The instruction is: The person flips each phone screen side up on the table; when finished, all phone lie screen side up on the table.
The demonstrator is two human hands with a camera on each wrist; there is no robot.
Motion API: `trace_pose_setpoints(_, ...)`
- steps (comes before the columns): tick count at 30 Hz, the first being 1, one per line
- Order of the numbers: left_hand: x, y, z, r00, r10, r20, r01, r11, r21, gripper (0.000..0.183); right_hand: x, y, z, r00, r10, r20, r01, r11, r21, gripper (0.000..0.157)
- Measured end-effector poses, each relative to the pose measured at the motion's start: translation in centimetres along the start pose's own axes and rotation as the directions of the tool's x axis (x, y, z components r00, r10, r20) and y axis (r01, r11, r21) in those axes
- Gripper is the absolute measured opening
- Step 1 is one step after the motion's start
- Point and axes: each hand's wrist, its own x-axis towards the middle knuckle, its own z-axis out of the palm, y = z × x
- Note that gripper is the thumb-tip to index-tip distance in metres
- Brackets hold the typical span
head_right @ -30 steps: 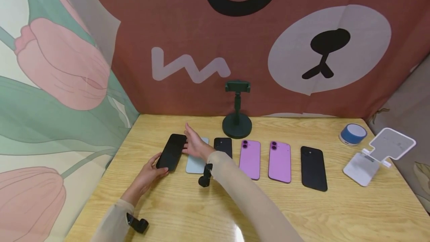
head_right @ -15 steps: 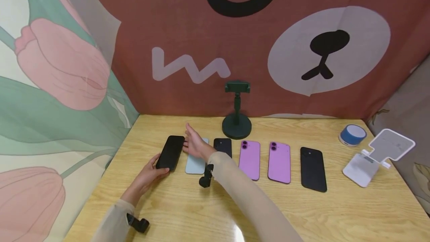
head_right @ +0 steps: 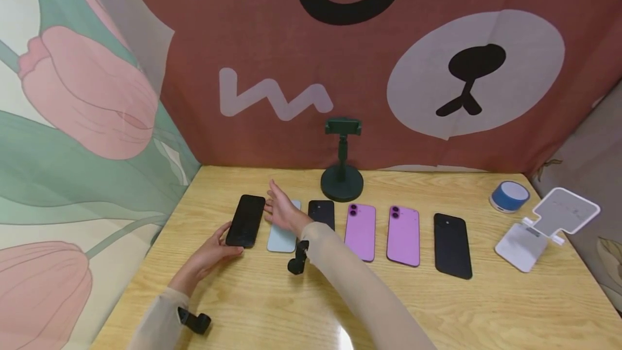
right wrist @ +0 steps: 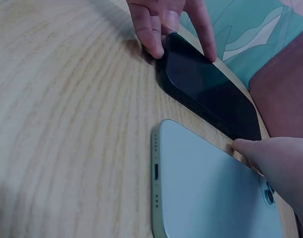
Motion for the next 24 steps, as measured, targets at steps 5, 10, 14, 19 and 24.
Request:
trace_pose_setpoints(5,-0.5,0.6,0.4,0.999,-0.008,-0.034,0.010,0.998,0.070,0.088,0.0,0.3,0.4,1.000,-0.009,0.000,0.009,1.000,-0.019,0.083)
trace_pose_setpoints(10,-1.3,1.0,0.8,0.995,-0.021,-0.101,0.038,0.985,0.167,0.087,-0.1,0.6,0.4,1.000,-0.020,-0.005,0.020,0.999,-0.035,0.084)
trace_pose_setpoints(14,-1.7,1.0,0.9,0.994,-0.025,-0.108,0.044,0.983,0.179,0.089,-0.1,0.7,0.4,1.000,-0.022,-0.011,0.022,0.999,-0.050,0.084)
trace_pose_setpoints(19,-2.0,1.1,1.2,0.995,-0.007,-0.103,0.026,0.984,0.177,0.092,-0.3,0.6,0.4,1.000,-0.020,-0.016,0.019,0.999,-0.051,0.083)
trace_pose_setpoints(24,-2.2,1.5,1.1,0.995,-0.017,-0.097,0.039,0.972,0.232,0.096,-0.4,0.6,0.5,1.000,-0.024,-0.020,0.022,0.999,-0.049,0.081)
